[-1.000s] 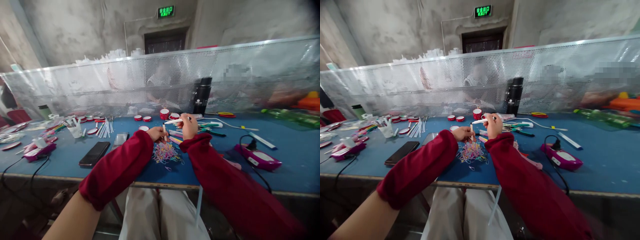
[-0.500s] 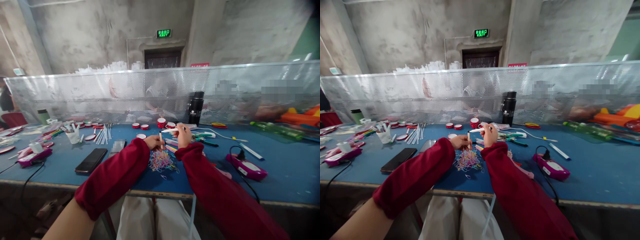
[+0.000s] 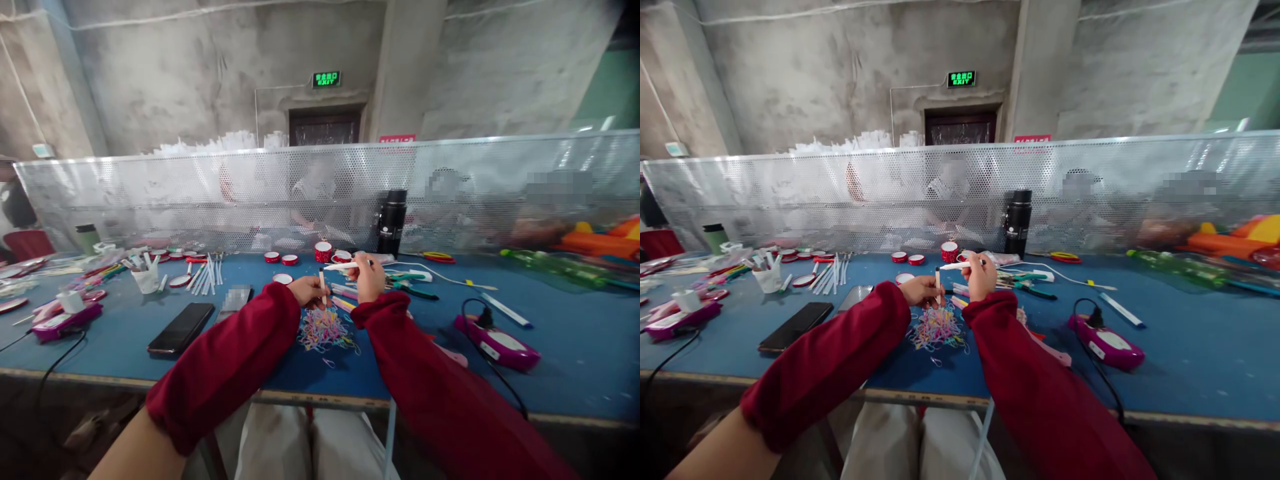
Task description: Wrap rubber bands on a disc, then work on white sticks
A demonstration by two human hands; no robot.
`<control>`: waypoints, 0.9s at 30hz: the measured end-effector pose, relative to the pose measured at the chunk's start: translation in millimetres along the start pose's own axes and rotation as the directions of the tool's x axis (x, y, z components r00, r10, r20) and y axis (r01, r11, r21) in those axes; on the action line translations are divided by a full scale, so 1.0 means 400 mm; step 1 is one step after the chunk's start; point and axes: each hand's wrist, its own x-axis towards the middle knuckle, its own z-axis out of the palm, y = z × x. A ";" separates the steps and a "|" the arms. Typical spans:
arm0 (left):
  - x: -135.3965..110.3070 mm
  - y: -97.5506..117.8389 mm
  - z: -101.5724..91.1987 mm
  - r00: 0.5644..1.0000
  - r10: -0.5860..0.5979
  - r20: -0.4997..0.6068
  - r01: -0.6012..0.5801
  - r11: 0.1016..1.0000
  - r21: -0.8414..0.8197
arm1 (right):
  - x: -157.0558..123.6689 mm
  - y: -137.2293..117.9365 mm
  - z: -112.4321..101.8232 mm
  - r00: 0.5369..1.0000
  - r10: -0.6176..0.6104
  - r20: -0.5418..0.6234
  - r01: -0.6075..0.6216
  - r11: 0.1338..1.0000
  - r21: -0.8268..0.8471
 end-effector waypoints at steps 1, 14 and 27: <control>-0.002 0.002 0.001 1.000 -0.004 -0.004 0.004 1.000 -0.001 | 0.000 0.000 0.000 1.000 0.003 0.001 -0.003 1.000 -0.005; -0.010 0.006 0.006 1.000 -0.021 -0.004 0.020 1.000 -0.013 | 0.007 0.004 -0.004 1.000 0.008 0.012 -0.008 1.000 0.029; -0.007 0.006 0.003 1.000 -0.010 0.007 0.010 1.000 0.000 | 0.009 0.010 -0.005 1.000 0.015 -0.009 -0.015 1.000 0.008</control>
